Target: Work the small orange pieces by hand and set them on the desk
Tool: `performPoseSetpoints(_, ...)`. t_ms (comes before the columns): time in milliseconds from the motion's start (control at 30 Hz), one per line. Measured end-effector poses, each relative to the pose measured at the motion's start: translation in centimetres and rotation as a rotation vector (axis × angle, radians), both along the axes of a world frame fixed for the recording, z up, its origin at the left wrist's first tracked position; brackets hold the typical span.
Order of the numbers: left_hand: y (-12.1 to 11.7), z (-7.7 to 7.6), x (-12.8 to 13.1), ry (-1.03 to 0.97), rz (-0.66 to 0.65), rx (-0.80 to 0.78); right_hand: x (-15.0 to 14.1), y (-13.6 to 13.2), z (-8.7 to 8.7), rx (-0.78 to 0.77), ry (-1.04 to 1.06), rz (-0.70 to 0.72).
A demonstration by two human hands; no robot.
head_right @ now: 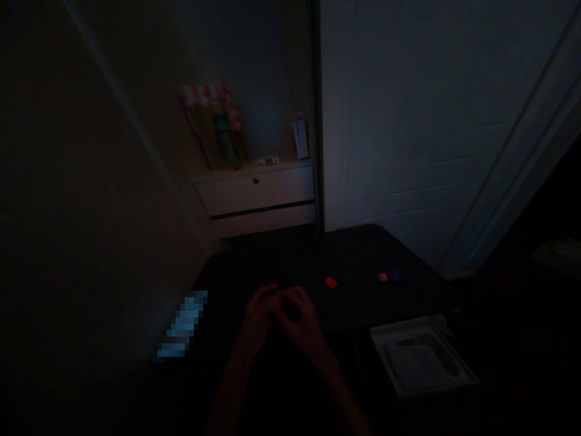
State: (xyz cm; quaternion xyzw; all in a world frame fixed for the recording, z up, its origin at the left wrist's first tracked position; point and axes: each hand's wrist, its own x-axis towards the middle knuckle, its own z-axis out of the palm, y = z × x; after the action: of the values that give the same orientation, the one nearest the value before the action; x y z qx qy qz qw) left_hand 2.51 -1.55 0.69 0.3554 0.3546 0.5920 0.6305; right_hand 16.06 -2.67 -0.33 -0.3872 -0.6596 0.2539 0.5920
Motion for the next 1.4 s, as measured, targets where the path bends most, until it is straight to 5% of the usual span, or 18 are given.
performPoseSetpoints(1400,0.1,0.0,0.0,-0.067,-0.007,-0.031,0.0,0.2,-1.2,-0.007,-0.031,-0.093)
